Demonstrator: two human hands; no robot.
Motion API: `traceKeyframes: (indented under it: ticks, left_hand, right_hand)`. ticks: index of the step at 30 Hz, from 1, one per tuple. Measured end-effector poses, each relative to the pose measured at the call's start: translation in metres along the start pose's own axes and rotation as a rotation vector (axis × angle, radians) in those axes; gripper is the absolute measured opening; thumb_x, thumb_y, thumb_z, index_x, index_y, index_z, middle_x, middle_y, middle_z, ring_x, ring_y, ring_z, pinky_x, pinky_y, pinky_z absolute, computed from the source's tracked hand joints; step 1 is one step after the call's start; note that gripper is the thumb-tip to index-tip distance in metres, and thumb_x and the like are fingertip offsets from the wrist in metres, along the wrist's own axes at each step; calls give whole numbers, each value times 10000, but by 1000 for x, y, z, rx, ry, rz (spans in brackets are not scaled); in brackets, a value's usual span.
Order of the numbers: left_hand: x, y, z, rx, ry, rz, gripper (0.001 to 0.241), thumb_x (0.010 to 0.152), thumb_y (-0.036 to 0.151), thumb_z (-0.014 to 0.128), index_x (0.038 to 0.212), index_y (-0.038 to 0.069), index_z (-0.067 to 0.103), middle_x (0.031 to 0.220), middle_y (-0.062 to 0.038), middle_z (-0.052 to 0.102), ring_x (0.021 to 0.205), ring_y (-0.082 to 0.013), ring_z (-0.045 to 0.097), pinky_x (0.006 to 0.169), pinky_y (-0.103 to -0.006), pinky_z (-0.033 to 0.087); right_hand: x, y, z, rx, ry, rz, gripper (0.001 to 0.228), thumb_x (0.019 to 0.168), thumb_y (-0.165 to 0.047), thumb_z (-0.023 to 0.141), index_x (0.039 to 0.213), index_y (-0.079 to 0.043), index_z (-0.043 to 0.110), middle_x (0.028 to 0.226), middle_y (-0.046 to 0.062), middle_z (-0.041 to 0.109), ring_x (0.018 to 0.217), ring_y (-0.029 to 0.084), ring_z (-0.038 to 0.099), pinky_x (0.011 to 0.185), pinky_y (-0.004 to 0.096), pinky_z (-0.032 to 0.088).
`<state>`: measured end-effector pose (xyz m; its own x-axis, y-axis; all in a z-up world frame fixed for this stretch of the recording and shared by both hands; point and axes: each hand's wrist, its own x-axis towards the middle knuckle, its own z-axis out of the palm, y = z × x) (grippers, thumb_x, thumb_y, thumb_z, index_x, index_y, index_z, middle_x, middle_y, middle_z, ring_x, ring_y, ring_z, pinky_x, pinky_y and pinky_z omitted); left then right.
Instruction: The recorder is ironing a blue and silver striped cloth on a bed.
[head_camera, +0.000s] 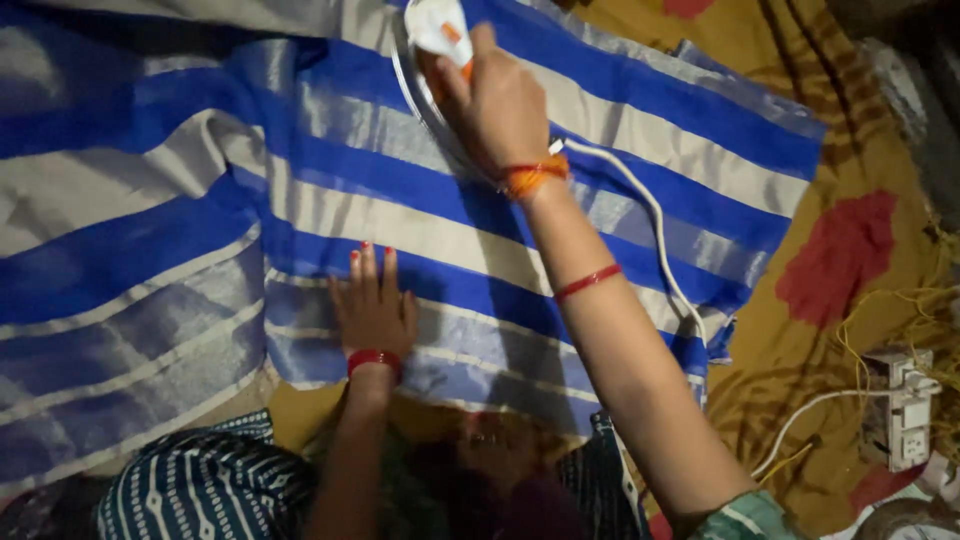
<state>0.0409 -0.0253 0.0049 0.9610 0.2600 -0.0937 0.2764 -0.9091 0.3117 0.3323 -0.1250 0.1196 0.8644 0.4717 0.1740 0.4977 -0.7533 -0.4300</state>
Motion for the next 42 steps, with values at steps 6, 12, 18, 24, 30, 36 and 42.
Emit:
traceKeyframes:
  ticks: [6,12,18,24,30,36,42]
  left_hand:
    - [-4,2,-1,-52,59,33,721,985,365,534,1628,124,314,1695,-191,268,1575,-328,247,1255,-624,118]
    - [-4,7,-6,-50,54,17,730,931,351,554,1600,109,389,1674,-196,312,1550,-334,288,1233,-627,141]
    - [-6,4,3,-35,127,48,714,953,333,542,1619,113,407,1701,-177,299,1566,-327,290,1249,-627,143]
    - [-10,6,-4,-29,106,48,706,973,328,546,1624,98,401,1717,-182,266,1581,-335,259,1252,-624,127]
    - [-5,15,-11,-33,49,32,707,978,304,550,1636,95,396,1729,-189,264,1592,-340,243,1256,-620,118]
    - [-5,12,-16,42,-1,-9,729,975,305,554,1649,103,361,1742,-179,221,1612,-318,206,1277,-595,98]
    - [-2,16,-16,5,-63,-26,735,976,319,530,1649,100,330,1741,-189,182,1604,-326,169,1265,-592,62]
  right_hand:
    - [-16,13,-3,8,28,7,443,1016,-446,619,1131,-39,490,866,256,716,806,487,677,653,574,509]
    - [-108,6,-27,36,-80,102,418,1016,-424,623,1134,-45,492,873,267,705,818,492,678,668,571,514]
    - [-173,-11,-58,116,-175,181,412,966,-412,641,1152,-60,535,866,249,708,807,478,681,670,561,520]
    - [-211,-17,-99,69,-221,235,374,967,-410,651,1130,-81,582,897,212,726,815,456,689,666,546,524]
    - [-268,26,-118,-68,-154,398,400,955,-416,651,1182,-90,608,859,220,724,740,449,694,623,534,529]
    - [-284,66,-102,-120,74,552,348,986,-377,677,1106,-59,600,848,243,711,766,460,693,629,529,526]
    - [-232,99,-107,-167,183,567,328,1020,-357,669,1077,-48,574,890,264,708,791,485,678,629,555,509]
